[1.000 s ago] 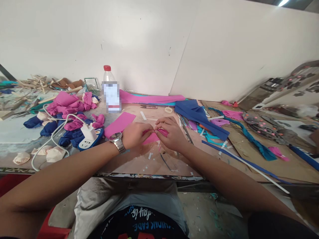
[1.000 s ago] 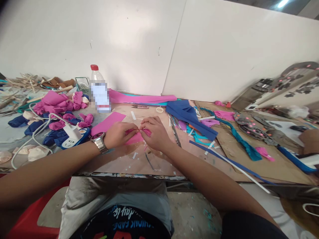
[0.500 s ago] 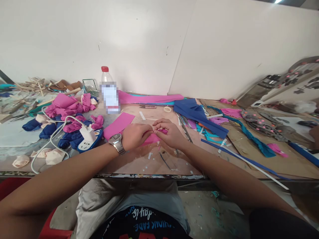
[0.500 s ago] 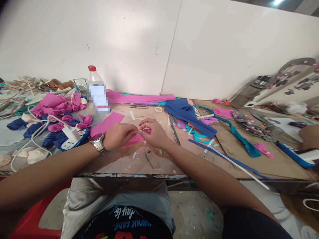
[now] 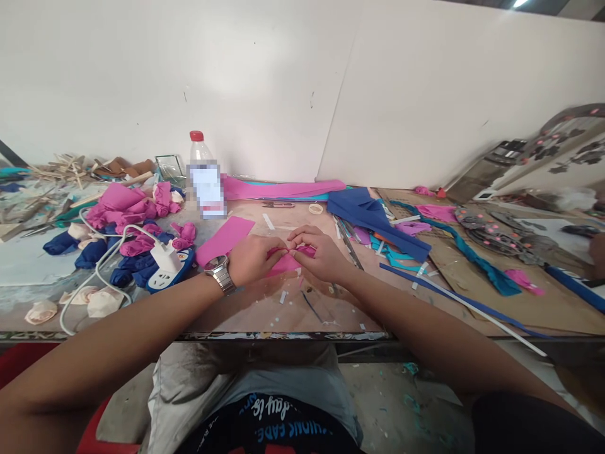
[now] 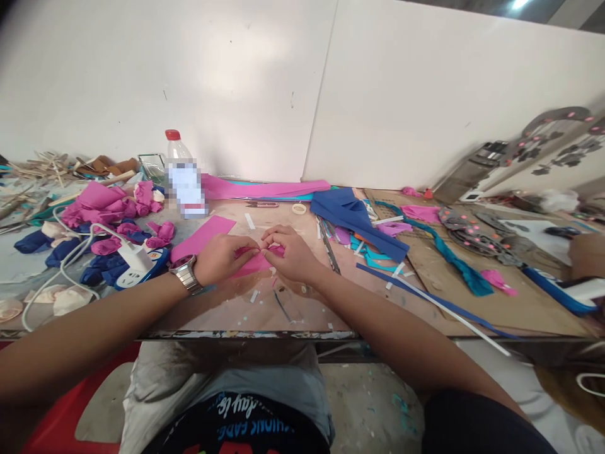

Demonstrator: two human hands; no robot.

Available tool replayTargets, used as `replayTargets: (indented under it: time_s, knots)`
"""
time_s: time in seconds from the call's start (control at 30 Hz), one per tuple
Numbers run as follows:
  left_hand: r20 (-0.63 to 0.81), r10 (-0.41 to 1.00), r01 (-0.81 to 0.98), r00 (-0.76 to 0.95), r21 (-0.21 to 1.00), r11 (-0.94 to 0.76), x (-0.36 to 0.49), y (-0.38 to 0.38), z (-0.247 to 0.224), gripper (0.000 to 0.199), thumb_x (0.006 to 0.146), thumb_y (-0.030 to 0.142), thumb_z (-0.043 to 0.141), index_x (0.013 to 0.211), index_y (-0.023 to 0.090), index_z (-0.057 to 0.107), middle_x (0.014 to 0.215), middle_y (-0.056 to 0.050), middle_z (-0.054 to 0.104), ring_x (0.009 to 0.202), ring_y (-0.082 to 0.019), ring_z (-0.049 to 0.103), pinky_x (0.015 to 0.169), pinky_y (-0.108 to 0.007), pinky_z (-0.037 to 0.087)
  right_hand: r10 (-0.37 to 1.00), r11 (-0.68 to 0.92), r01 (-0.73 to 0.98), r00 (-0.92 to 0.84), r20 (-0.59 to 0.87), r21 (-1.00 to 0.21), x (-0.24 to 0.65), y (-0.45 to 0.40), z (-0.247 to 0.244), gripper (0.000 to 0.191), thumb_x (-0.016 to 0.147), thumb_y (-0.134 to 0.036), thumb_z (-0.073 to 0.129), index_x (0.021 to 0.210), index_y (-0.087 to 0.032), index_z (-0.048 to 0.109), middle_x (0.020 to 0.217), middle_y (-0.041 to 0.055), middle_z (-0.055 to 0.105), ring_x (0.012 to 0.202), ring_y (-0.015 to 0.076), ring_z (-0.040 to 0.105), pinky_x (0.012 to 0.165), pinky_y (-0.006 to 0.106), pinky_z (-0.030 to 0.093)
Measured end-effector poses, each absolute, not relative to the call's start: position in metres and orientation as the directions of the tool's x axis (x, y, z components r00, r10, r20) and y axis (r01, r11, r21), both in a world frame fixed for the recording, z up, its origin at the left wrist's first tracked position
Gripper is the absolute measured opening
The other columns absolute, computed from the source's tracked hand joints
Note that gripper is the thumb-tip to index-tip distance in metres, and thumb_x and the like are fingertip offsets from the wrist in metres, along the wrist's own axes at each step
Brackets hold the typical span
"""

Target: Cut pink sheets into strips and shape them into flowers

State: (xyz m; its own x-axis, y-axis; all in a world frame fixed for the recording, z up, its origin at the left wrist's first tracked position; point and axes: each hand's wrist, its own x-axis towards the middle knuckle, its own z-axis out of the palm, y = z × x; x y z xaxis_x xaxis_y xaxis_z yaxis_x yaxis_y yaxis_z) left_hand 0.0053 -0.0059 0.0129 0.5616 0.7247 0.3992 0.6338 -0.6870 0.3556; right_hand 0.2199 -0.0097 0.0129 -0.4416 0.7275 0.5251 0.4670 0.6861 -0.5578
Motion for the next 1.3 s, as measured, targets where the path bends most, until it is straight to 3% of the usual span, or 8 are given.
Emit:
replayTargets:
  time_s: [0.2, 0.47, 1.03, 1.13, 1.3]
  knots:
    - [0.375, 0.744, 0.604, 0.553, 0.434, -0.668, 0.006, -0.007, 0.015, 0.023, 0.096, 0.034, 0.057, 0.1, 0.024, 0.077, 0.091, -0.002, 0.079, 0.077, -0.018, 0.068, 0.068, -0.028, 0.04, 0.715, 0.699, 0.455, -0.447, 0.538, -0.551, 0.218, -0.01, 0.013, 0.011, 0.085, -0.013, 0.061, 0.078, -0.02, 0.066, 0.098, 0.0059, 0.07, 0.098, 0.021, 0.064, 0.094, 0.039, 0.047]
    - [0.297, 0.779, 0.581, 0.552, 0.534, -0.614, 0.003, -0.005, 0.018, 0.026, 0.096, 0.036, 0.057, 0.092, 0.021, 0.078, 0.081, -0.002, 0.076, 0.07, -0.015, 0.062, 0.064, -0.027, 0.036, 0.729, 0.684, 0.46, -0.464, 0.504, -0.566, 0.224, -0.004, 0.009, 0.008, 0.089, -0.025, 0.066, 0.087, -0.02, 0.072, 0.098, 0.0074, 0.071, 0.097, 0.0224, 0.066, 0.092, 0.04, 0.05]
    - [0.252, 0.834, 0.606, 0.491, 0.589, -0.535, -0.001, 0.002, 0.018, 0.031, 0.094, 0.034, 0.05, 0.077, 0.017, 0.069, 0.07, 0.0, 0.068, 0.064, -0.013, 0.054, 0.062, -0.028, 0.034, 0.78, 0.625, 0.563, -0.409, 0.475, -0.541, 0.226, -0.004, 0.014, 0.009, 0.088, -0.022, 0.062, 0.08, -0.02, 0.066, 0.086, 0.0051, 0.068, 0.085, 0.0209, 0.062, 0.081, 0.036, 0.049]
    - [0.254, 0.851, 0.63, 0.46, 0.581, -0.515, -0.002, 0.005, 0.018, 0.032, 0.092, 0.035, 0.052, 0.071, 0.016, 0.066, 0.064, 0.0, 0.063, 0.06, -0.012, 0.05, 0.06, -0.029, 0.031, 0.747, 0.656, 0.591, -0.422, 0.514, -0.468, 0.228, -0.003, 0.015, 0.007, 0.088, -0.022, 0.063, 0.082, -0.02, 0.067, 0.087, 0.0057, 0.07, 0.087, 0.0218, 0.063, 0.082, 0.037, 0.049]
    - [0.254, 0.844, 0.633, 0.472, 0.569, -0.525, -0.002, 0.007, 0.017, 0.036, 0.092, 0.036, 0.05, 0.066, 0.016, 0.062, 0.06, 0.001, 0.058, 0.057, -0.011, 0.046, 0.058, -0.029, 0.029, 0.624, 0.74, 0.622, -0.489, 0.61, -0.258, 0.231, -0.003, 0.02, 0.014, 0.088, -0.021, 0.065, 0.1, -0.02, 0.072, 0.106, 0.0087, 0.074, 0.1, 0.0256, 0.065, 0.096, 0.044, 0.048]
